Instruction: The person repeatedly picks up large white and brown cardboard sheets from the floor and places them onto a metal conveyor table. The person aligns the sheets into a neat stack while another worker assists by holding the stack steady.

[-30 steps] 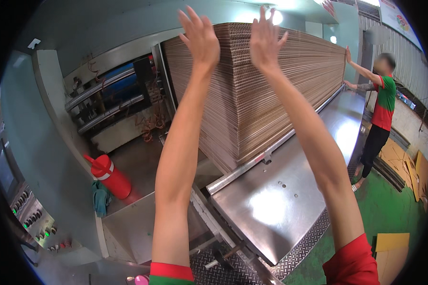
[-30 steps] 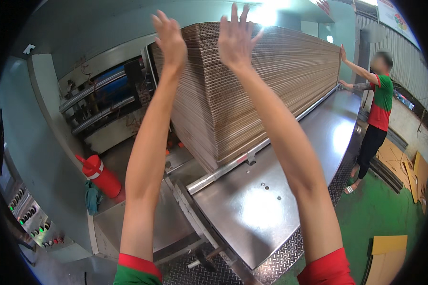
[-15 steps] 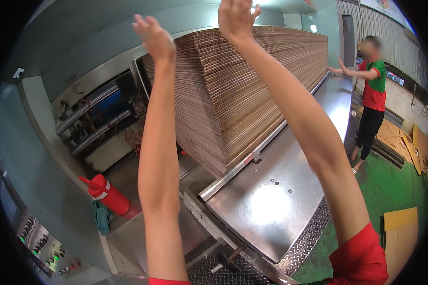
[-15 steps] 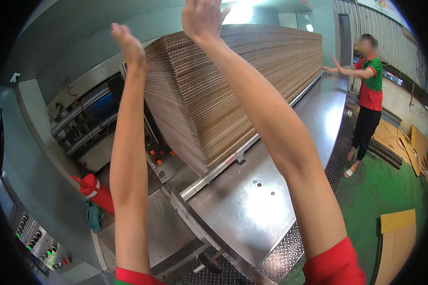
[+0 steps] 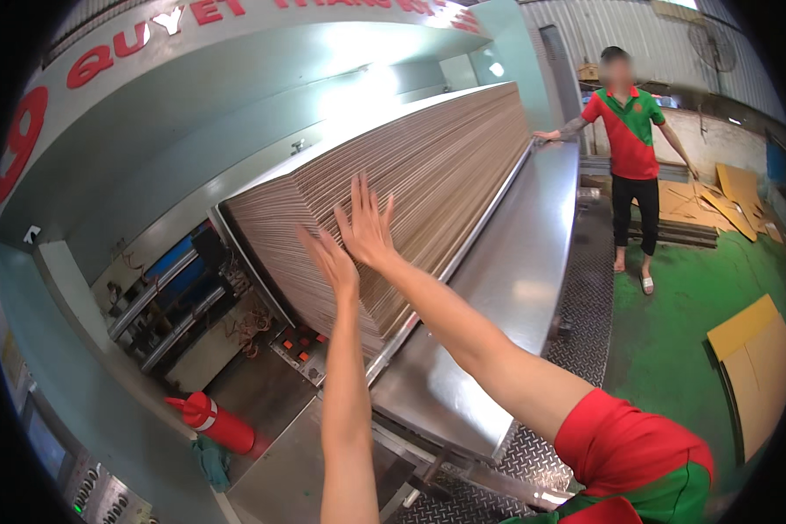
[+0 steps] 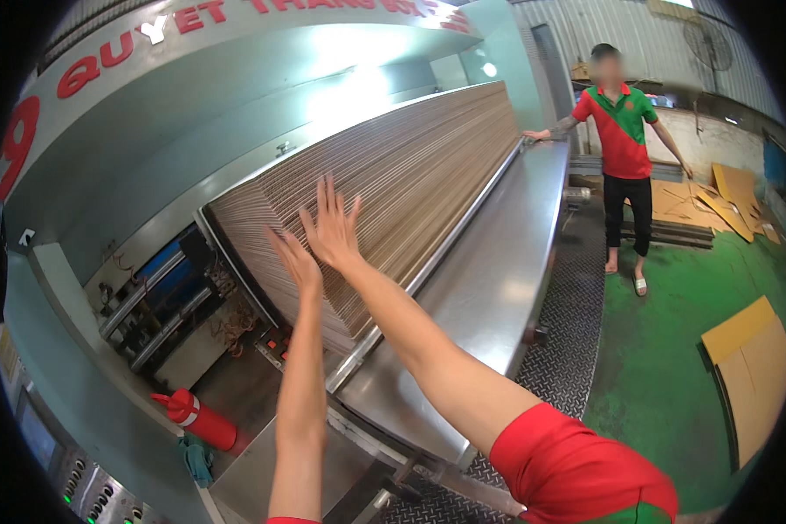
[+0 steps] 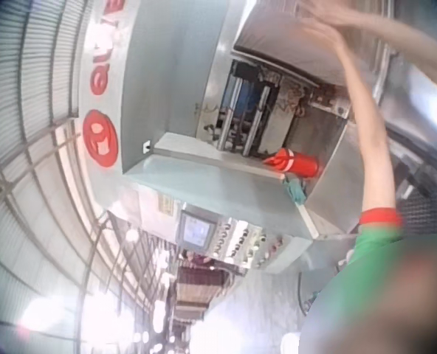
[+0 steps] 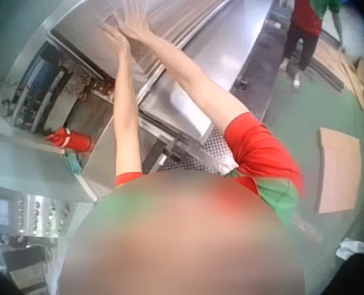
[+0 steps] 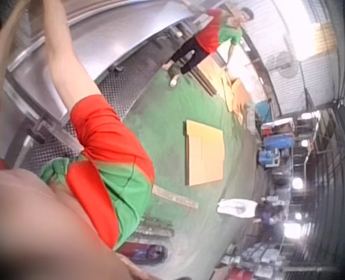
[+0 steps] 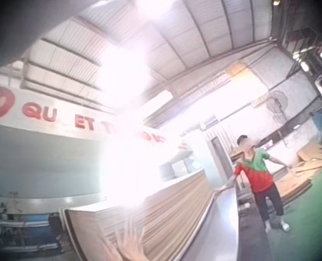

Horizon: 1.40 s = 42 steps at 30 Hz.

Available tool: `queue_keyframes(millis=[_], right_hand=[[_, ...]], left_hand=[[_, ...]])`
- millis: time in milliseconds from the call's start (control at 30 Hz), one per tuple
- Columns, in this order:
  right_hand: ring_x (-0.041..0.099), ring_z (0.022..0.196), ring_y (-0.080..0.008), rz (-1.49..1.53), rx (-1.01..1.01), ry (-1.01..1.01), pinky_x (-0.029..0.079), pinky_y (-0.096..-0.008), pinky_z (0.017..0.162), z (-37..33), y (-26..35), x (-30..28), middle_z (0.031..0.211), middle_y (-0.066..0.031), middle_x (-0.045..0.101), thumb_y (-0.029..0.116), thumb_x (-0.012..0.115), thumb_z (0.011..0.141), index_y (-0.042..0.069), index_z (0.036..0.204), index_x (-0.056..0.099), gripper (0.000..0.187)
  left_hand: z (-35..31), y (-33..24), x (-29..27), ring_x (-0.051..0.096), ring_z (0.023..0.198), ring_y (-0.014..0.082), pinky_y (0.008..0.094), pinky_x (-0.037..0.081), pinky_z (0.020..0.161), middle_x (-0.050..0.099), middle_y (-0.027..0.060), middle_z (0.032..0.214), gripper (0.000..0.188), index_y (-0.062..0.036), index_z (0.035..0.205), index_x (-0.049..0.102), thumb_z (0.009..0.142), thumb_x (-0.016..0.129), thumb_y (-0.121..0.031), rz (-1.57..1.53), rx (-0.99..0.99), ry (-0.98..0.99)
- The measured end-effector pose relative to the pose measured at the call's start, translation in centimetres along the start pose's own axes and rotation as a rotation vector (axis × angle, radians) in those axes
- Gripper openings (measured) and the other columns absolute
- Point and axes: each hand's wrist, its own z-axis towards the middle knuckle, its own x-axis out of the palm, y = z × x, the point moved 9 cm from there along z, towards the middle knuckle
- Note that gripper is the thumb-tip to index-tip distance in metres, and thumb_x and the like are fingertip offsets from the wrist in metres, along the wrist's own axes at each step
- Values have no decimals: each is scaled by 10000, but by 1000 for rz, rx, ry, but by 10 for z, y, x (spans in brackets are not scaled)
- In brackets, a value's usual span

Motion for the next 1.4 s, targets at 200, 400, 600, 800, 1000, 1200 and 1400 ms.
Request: queue_keyframes(millis=[200,400,600,800,1000,1200,1400], right_hand=[[360,1430,-371,-415,-184,773,55,-724,1166,-199,-98,24,1643,-170,234,599,293,1011,126,1597,219,757],[346,1424,-442,-378,116,542,58,-723,1157,-424,-163,-153,1657,-191,165,621,305,1019,145,1593,253,748],[379,1410,-419,-552,801,752,124,-702,1155,-638,-218,-332,1578,-230,340,673,223,1010,103,1532,400,793],[682,952,-423,-656,1261,710,503,-553,902,-780,-208,-441,969,-272,705,636,283,1014,-10,948,739,794],[650,665,-461,-513,935,409,544,-541,655,-766,-201,-440,664,-268,632,605,339,1013,-37,708,671,784],[670,725,-436,-256,757,230,530,-541,743,-763,-189,-455,708,-250,654,564,386,1026,-24,749,672,710],[653,824,-391,-559,801,318,435,-530,872,-826,-218,-590,757,-198,669,552,390,1025,13,788,691,662]], left_hand=[[-189,65,-19,197,1510,407,556,228,1183,192,232,1640,736,14,1570,209,1007,513,-349,492,-256,669],[-354,-3,-67,450,1353,383,538,309,1106,567,187,1414,433,-76,1302,652,1048,427,-344,578,44,682],[-355,42,-69,490,1320,359,468,323,1109,572,189,1409,440,-48,1306,647,1054,435,-339,424,7,614],[-361,36,-88,330,1445,399,513,205,1204,373,251,1551,531,-12,1471,457,1083,382,-367,351,39,356],[-448,-45,-136,561,1188,428,494,440,1037,550,296,1329,475,81,1353,510,1070,434,-293,449,8,-180],[-625,-217,-103,610,1118,398,470,474,989,605,285,1244,411,61,1287,577,1031,499,-251,134,24,527],[-784,-373,-91,652,1058,373,450,504,948,652,275,1171,357,43,1231,634,998,554,-215,-15,-66,1112]])
